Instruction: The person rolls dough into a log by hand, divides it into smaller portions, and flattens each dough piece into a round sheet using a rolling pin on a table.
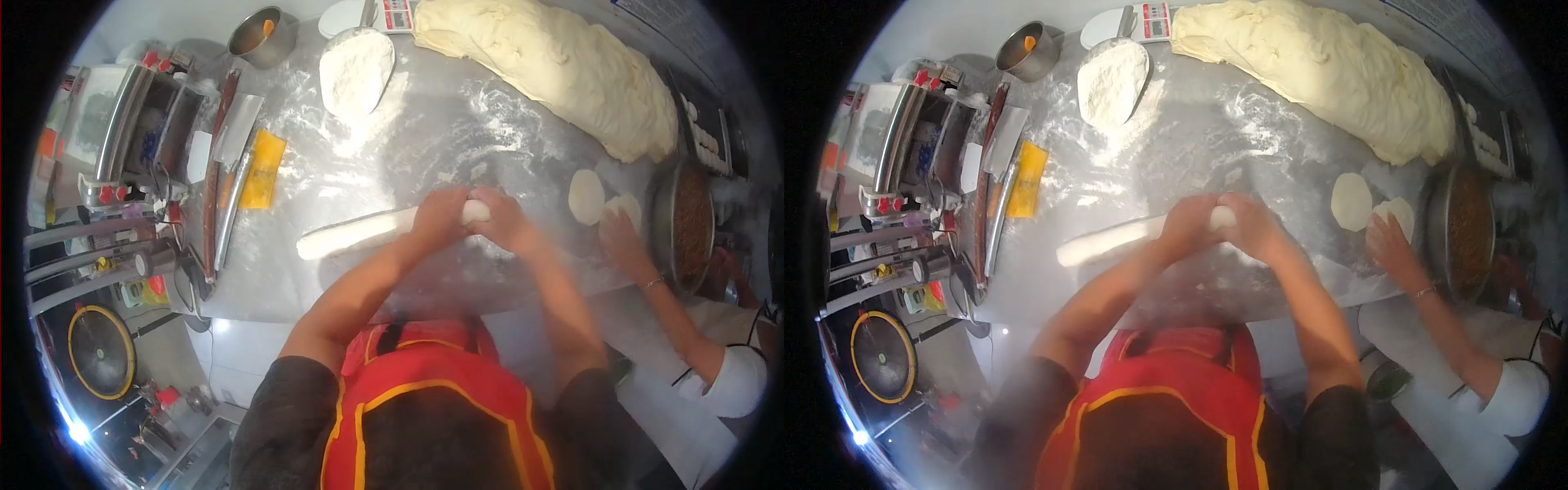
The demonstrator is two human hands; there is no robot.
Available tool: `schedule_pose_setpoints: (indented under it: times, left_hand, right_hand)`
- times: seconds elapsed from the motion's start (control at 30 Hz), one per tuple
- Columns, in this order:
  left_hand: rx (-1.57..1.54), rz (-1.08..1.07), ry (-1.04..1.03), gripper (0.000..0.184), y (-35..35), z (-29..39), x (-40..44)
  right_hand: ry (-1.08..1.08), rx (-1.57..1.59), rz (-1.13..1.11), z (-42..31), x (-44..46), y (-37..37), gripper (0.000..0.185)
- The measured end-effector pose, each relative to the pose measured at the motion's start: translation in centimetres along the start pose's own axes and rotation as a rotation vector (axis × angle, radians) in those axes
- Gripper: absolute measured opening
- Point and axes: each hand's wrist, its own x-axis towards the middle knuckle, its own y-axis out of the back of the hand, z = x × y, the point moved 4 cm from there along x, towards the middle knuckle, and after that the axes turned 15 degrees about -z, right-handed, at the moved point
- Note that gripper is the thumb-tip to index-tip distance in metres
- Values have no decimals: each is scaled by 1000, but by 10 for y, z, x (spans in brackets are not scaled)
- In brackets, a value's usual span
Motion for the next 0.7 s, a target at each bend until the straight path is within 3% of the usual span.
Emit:
schedule_pose_setpoints:
  times: [0.03, 0.13, 0.23, 0.33, 0.43, 0.7]
  left_hand:
    - [-16, -4, 16, 44, -4, 0, 3]
    - [-165, 48, -50, 42, -3, 2, 3]
    - [-97, -22, -27, 43, -5, 1, 3]
    - [-144, -132, 53, 49, 0, 8, 3]
    - [-89, -162, 113, 49, -6, 8, 4]
    - [84, -25, 134, 27, -25, 4, 6]
  right_hand:
    - [-18, 26, 28, 2, -2, -2, 46]
    - [-75, 562, 7, 25, -7, 3, 53]
    - [-102, 780, 42, 34, 0, -1, 52]
    - [-164, 800, -151, 21, 3, -8, 46]
    - [-146, 727, -31, 17, -4, -10, 38]
    - [-225, 323, 155, 8, -13, -16, 36]
